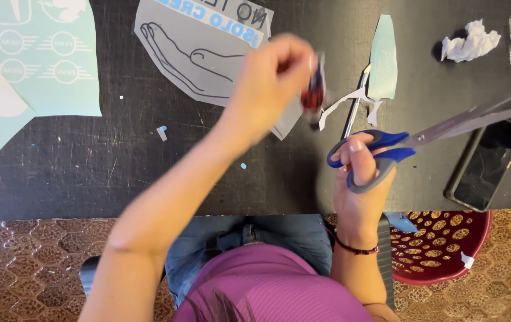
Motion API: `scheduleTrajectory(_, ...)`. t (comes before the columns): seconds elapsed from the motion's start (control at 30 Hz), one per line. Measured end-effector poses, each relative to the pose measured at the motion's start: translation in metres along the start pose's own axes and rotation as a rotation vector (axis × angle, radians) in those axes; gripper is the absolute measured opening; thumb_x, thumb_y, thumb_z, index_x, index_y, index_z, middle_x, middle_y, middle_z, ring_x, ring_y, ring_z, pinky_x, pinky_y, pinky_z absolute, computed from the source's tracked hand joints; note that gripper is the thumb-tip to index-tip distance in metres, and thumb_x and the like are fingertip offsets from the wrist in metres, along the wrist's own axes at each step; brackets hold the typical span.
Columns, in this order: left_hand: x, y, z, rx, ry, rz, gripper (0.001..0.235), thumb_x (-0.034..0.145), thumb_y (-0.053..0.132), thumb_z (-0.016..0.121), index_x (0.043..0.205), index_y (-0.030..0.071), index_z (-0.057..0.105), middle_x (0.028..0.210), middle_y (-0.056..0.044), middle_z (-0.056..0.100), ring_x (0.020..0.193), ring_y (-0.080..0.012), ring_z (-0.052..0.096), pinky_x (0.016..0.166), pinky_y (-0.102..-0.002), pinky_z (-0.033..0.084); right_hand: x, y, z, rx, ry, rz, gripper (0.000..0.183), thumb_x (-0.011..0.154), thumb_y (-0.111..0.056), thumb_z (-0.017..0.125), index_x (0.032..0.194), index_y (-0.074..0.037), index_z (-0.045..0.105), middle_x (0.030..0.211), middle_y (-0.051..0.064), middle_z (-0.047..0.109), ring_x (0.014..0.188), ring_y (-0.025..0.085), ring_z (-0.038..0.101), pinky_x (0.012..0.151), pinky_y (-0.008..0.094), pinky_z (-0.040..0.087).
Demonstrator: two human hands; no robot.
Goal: Cutting out printed stickers from a sheet using scissors
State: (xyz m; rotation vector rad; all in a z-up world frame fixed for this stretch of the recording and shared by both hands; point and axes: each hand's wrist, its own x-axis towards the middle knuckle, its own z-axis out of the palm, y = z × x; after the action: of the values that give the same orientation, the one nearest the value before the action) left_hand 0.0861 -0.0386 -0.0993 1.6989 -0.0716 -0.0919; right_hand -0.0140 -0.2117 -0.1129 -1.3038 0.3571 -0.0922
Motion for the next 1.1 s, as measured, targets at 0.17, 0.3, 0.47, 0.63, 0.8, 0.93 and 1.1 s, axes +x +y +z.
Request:
scheduleTrajectory(0.17,0.114,-0.029,0.008,-0.399,0.307,-0.397,0.01,0.083,0.007,0.051,0.082,0.004,0.061,0.074,-0.007,0.068,0.05,-0.0095,0.049,0.043,-0.025,0.045,0.004,0.0,-0.013,-0.02,-0.012,0.021,0.017,0.091,-0.023,0.068,0.084,-0.009,0.06,0.069,-0.002,0.052,0.065,0.012,0.055,0.061,0.021,0.039)
scheduleTrajectory(0.3,0.115,-0.064,0.016,-0.449,0.236,-0.518,0.029,0.1,0.027,0.053,0.101,-0.001,0.063,0.074,-0.014,0.068,0.036,-0.0152,0.042,0.036,-0.032,0.045,0.006,0.006,-0.028,-0.061,-0.013,-0.008,0.021,0.092,-0.024,0.067,0.082,-0.007,0.06,0.068,-0.001,0.05,0.064,0.012,0.055,0.059,0.022,0.035)
scheduleTrajectory(0.47,0.024,-0.028,0.017,-0.124,0.175,-0.332,0.044,0.108,0.037,0.037,0.077,0.01,0.052,0.041,-0.004,0.041,0.032,-0.0149,0.038,0.037,-0.03,0.031,0.023,0.018,-0.045,-0.173,-0.003,0.01,0.019,0.092,-0.023,0.064,0.086,-0.005,0.059,0.073,0.002,0.052,0.068,0.015,0.053,0.068,0.026,0.046)
scheduleTrajectory(0.63,-0.009,-0.055,0.025,-0.241,0.438,-0.142,0.056,0.11,0.032,0.045,0.056,0.017,0.041,0.041,-0.001,0.04,0.039,-0.0088,0.04,0.042,-0.023,0.03,0.048,0.03,-0.06,-0.167,0.085,-0.104,0.022,0.093,-0.016,0.075,0.093,0.005,0.068,0.061,0.011,0.055,0.059,0.019,0.062,0.058,0.026,0.047)
scheduleTrajectory(0.8,-0.008,-0.06,0.003,-0.196,0.404,-0.208,0.069,0.112,0.03,0.037,0.048,0.007,0.051,0.032,-0.003,0.029,0.029,-0.011,0.033,0.035,-0.021,0.027,0.062,-0.01,-0.075,-0.565,0.154,0.076,0.036,0.087,-0.024,0.085,0.115,-0.003,0.077,0.086,0.013,0.073,0.08,0.016,0.064,0.077,0.032,0.056)
scheduleTrajectory(0.93,-0.021,-0.062,0.001,-0.249,0.291,-0.2,0.048,0.107,0.014,0.04,0.062,0.005,0.055,0.047,-0.006,0.033,0.033,-0.0128,0.038,0.038,-0.021,0.032,0.068,-0.038,-0.085,-1.105,0.158,0.234,0.047,0.093,-0.037,0.081,0.117,0.003,0.073,0.091,0.027,0.074,0.087,0.043,0.072,0.078,0.055,0.053)
scheduleTrajectory(1.1,-0.031,-0.032,0.014,-0.189,0.214,-0.204,0.07,0.115,0.03,0.036,0.049,0.009,0.047,0.037,-0.003,0.038,0.034,-0.0112,0.038,0.041,-0.02,0.033,0.07,-0.044,-0.089,-1.446,0.281,0.289,0.061,0.097,-0.057,0.076,0.127,-0.005,0.075,0.108,0.022,0.077,0.105,0.05,0.07,0.091,0.062,0.052)
